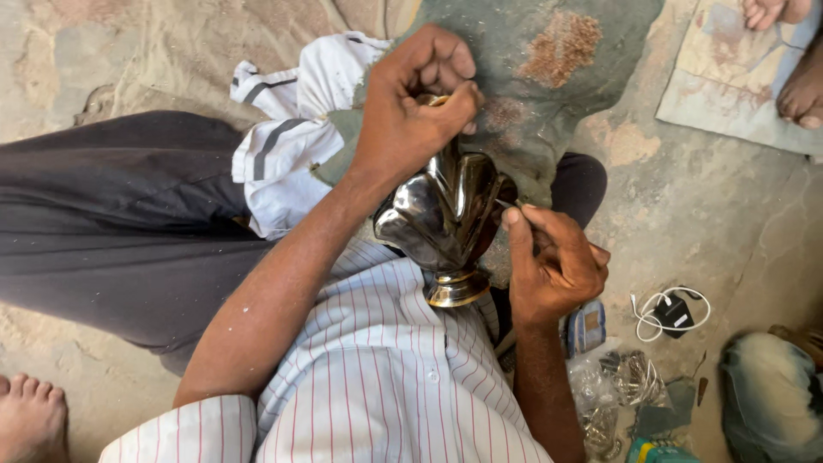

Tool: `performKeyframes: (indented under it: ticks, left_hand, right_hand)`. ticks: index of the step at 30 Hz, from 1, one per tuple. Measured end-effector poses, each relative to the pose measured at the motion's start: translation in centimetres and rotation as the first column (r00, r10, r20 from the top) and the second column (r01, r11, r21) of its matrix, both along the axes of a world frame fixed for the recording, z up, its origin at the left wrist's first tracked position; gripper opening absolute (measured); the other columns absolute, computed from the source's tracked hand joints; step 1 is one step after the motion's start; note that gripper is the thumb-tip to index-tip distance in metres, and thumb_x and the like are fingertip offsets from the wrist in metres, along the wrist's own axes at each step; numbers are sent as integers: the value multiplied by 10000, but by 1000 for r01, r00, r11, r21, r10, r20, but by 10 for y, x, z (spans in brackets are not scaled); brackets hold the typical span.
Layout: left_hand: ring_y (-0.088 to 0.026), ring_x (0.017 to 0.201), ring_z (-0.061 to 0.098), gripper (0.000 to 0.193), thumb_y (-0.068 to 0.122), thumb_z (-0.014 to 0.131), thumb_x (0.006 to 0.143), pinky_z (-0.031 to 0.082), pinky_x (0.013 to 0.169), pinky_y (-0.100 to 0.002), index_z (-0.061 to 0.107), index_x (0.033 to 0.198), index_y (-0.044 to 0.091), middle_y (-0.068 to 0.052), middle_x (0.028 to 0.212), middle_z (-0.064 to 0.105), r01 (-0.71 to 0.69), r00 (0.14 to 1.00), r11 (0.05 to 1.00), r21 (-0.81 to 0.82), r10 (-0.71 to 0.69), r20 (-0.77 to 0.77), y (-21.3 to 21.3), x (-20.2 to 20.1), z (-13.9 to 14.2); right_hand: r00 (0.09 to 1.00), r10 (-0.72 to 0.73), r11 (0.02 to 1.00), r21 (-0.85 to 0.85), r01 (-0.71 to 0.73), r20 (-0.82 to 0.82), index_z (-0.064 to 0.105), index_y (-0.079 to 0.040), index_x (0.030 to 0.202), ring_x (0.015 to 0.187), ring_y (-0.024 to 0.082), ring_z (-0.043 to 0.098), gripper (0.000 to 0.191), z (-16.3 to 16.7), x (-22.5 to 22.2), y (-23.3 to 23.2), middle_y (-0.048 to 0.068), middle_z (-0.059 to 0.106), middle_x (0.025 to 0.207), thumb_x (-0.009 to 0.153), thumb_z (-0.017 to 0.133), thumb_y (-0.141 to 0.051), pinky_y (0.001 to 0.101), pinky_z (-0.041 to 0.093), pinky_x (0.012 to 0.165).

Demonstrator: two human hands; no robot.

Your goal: The person holds a polished metal vessel and uses a small pointed tool to engrave or scratch fine lines into its surface. They rotate the vessel to access different areas and continue the detailed work throughout the clip.

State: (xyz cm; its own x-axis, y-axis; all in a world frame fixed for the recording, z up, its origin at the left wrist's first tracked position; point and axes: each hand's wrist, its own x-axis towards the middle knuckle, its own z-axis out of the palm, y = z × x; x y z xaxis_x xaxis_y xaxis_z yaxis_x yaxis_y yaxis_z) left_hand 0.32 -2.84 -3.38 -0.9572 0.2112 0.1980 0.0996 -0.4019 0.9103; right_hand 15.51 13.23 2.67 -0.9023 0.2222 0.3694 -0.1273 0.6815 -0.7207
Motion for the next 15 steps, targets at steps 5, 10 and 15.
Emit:
performKeyframes:
  ticks: [5, 10, 15]
  left_hand:
    - [-86, 719, 692, 116, -54, 639, 1030, 590, 663, -241, 590, 1107, 16, -30, 826, 675, -3, 1000, 1000, 9, 3, -28, 0, 0, -1]
    - [-104, 696, 714, 107, -56, 646, 1046, 632, 657, -243, 606, 1124, 7, -55, 843, 695, 2, 1000, 1000, 1, -2, -26, 0, 2, -5]
    - [-126, 740, 729, 100, -58, 643, 1055, 632, 657, -245, 603, 1126, 1, -76, 855, 717, 14, 999, 1000, 18, -13, -39, -1, 1, -7]
  right_hand:
    - [999, 32, 999, 13, -32, -7, 709, 1, 1094, 808, 109, 761, 174, 0, -1, 4, 125, 778, 961, 972, 815, 66, 143, 505, 540]
    - [998, 54, 999, 1, -54, -17, 710, -13, 1094, 737, 66, 722, 185, -1, 0, 7, 106, 777, 952, 973, 831, 58, 144, 466, 529]
    - [999, 50, 999, -16, -50, -16, 709, -34, 1083, 679, 38, 683, 209, -4, 4, 9, 112, 777, 1005, 956, 852, 48, 134, 434, 508]
